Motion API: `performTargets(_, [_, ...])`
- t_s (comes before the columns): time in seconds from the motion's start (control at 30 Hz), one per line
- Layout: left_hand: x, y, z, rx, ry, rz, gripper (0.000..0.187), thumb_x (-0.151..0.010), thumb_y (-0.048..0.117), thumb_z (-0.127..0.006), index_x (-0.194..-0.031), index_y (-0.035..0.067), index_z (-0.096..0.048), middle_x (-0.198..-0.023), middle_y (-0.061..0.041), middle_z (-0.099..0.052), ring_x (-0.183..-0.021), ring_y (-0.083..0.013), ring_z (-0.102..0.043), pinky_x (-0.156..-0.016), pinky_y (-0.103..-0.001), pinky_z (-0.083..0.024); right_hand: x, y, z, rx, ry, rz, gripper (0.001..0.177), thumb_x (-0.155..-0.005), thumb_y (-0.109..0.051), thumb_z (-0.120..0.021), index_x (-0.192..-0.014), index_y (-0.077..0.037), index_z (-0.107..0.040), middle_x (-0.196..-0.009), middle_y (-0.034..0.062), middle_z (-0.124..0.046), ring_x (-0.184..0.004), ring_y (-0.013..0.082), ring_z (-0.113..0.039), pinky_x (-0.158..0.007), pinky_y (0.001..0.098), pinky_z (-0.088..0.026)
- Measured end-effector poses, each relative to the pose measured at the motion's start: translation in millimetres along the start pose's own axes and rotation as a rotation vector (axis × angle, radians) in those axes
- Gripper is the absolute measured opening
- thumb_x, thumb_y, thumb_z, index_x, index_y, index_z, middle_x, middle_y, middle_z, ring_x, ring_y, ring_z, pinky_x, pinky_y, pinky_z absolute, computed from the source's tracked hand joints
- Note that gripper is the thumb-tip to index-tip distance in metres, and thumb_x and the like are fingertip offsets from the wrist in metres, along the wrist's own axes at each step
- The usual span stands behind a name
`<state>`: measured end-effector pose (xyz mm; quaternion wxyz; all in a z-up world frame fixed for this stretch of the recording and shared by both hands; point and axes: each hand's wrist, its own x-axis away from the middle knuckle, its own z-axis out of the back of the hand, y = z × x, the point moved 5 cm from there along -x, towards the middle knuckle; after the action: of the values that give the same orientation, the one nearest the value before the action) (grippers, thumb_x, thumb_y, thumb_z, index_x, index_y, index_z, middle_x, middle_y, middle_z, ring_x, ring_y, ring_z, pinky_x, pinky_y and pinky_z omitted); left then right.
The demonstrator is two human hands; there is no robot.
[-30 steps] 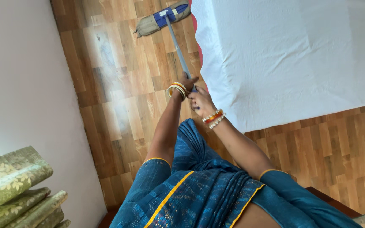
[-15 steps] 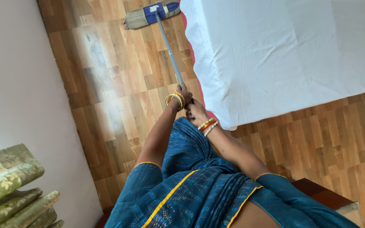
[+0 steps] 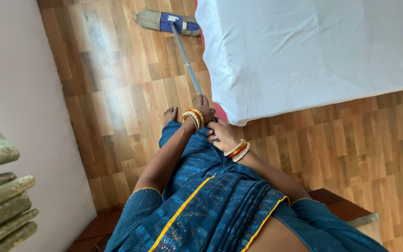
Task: The person mops a wooden floor using a mop with a blue and white head. They move the mop back and forth across the floor, cleaning the area near a bed and a sofa.
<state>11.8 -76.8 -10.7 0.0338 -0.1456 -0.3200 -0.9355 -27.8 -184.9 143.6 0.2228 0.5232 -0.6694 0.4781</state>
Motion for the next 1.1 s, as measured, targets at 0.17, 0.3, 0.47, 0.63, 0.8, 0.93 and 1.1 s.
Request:
performTargets(0.17, [-3, 3, -4, -0.158, -0.158, 0.082, 0.050, -0.102, 0.029, -0.050, -0.139, -0.003, -0.042, -0.160, -0.048, -0.014, -0.151, -0.0657, -0.011, -0.127, -0.060, -0.021, -2, -8, 0, 0.285, 0.150, 0.149, 0.017, -0.093, -0.003, -0.057, -0.110, -0.004, -0.056, -0.082, 0.0038, -0.053, -0.058, 0.0090, -0.048, -0.039, 0.0231, -0.033])
performTargets(0.3, [-22, -16, 16, 0.301, 0.038, 0.192, 0.085, -0.093, 0.027, -0.056, -0.150, -0.019, -0.013, -0.156, -0.049, -0.006, -0.150, -0.0617, -0.006, -0.125, -0.052, -0.020, -10, -24, -9, 0.329, 0.179, 0.170, 0.024, -0.091, -0.002, -0.058, -0.114, -0.004, -0.057, -0.083, 0.0018, -0.055, -0.059, 0.0085, -0.050, -0.038, 0.0229, -0.033])
performTargets(0.47, [-61, -42, 32, 0.412, 0.063, 0.241, 0.087, -0.091, 0.027, -0.055, -0.152, -0.017, -0.011, -0.159, -0.046, -0.001, -0.149, -0.0585, -0.009, -0.124, -0.051, -0.019, -46, -58, -18, 0.323, 0.217, 0.151, 0.030, -0.090, -0.002, -0.059, -0.119, -0.007, -0.058, -0.082, 0.0013, -0.057, -0.057, 0.0073, -0.052, -0.038, 0.0225, -0.035])
performTargets(0.63, [-124, -82, 91, 0.362, 0.130, 0.222, 0.087, -0.091, 0.027, -0.057, -0.152, -0.014, -0.012, -0.160, -0.043, -0.003, -0.151, -0.0568, -0.007, -0.125, -0.049, -0.018, -110, -102, -54, 0.292, 0.189, 0.200, 0.026, -0.091, -0.001, -0.059, -0.117, -0.002, -0.058, -0.079, 0.0037, -0.058, -0.056, 0.0078, -0.050, -0.039, 0.0230, -0.033])
performTargets(0.8, [-183, -137, 169, 0.210, 0.013, 0.237, 0.063, -0.096, 0.030, -0.056, -0.148, 0.004, -0.031, -0.164, -0.036, -0.008, -0.150, -0.0544, -0.019, -0.122, -0.048, -0.026, -182, -160, -118, 0.287, 0.204, 0.219, 0.025, -0.093, -0.003, -0.055, -0.118, -0.003, -0.055, -0.078, 0.0025, -0.059, -0.055, 0.0081, -0.049, -0.038, 0.0241, -0.032])
performTargets(0.93, [-217, -176, 218, 0.316, -0.065, 0.363, 0.068, -0.094, 0.033, -0.052, -0.156, 0.012, -0.035, -0.163, -0.033, -0.013, -0.138, -0.0498, -0.044, -0.115, -0.046, -0.038, -223, -197, -162, 0.326, 0.219, 0.234, 0.029, -0.094, -0.008, -0.052, -0.123, -0.008, -0.053, -0.074, 0.0040, -0.057, -0.051, 0.0095, -0.047, -0.037, 0.0253, -0.031])
performTargets(1.1, [-224, -194, 234, 0.399, -0.094, 0.419, 0.060, -0.094, 0.034, -0.049, -0.152, 0.018, -0.044, -0.167, -0.025, -0.013, -0.138, -0.0436, -0.048, -0.115, -0.044, -0.041, -249, -206, -174, 0.281, 0.154, 0.206, 0.037, -0.095, -0.007, -0.055, -0.132, -0.006, -0.049, -0.077, 0.0046, -0.055, -0.051, 0.0091, -0.044, -0.036, 0.0251, -0.028])
